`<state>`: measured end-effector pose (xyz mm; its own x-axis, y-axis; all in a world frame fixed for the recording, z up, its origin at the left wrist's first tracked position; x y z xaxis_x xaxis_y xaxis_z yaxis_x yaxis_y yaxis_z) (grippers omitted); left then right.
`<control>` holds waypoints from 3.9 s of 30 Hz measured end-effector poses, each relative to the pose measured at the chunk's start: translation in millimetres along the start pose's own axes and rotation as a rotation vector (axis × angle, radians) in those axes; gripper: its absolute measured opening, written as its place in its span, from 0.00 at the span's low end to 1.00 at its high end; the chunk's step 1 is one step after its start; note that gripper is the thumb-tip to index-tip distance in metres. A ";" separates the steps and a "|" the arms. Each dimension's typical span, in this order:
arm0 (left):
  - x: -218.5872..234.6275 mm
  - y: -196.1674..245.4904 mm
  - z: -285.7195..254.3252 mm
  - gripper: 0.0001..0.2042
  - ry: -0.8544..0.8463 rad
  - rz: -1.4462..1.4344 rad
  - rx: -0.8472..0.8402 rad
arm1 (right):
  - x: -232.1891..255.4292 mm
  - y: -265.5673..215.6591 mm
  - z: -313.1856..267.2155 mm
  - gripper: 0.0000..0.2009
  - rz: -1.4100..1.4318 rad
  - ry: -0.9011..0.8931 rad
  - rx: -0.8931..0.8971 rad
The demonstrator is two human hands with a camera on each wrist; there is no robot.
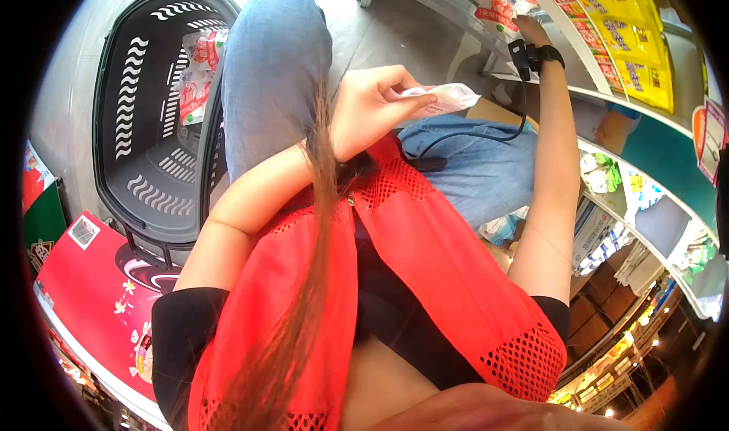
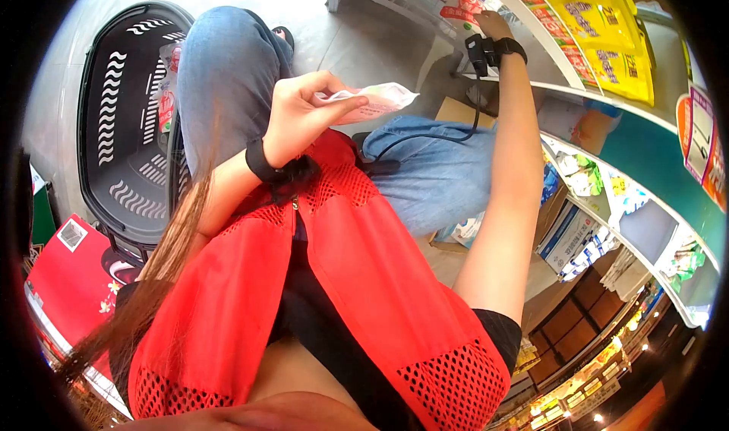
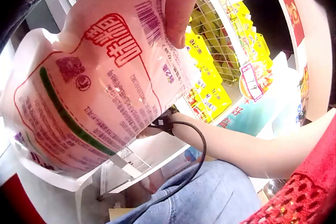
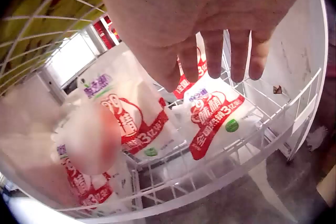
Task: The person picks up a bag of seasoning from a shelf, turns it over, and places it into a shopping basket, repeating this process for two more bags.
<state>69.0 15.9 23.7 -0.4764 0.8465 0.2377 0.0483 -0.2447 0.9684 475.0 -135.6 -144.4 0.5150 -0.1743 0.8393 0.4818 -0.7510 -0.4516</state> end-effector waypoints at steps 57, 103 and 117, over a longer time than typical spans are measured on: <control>-3.8 -28.5 2.2 0.08 -0.040 0.050 0.150 | -15.2 107.8 -1.7 0.14 0.925 0.136 -0.675; -2.6 -28.9 4.8 0.10 -0.077 0.070 0.213 | -30.7 95.4 33.2 0.13 0.923 0.090 -0.661; 4.2 -17.4 4.4 0.09 -0.003 0.024 0.093 | -10.8 36.8 5.8 0.13 0.908 -0.049 -0.592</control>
<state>70.0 25.7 8.1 -0.4712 0.8426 0.2606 0.1405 -0.2200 0.9653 491.2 -157.7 -171.8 0.5404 -0.8044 0.2467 -0.5054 -0.5448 -0.6692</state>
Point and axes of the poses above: each hand's wrist, its own z-axis towards the middle knuckle, its own x-axis out of the back of the hand, y = z × x, the point moved 8 cm from there along z, towards the middle knuckle, and after that the axes turned 8 degrees about z, right-handed, at the moved point
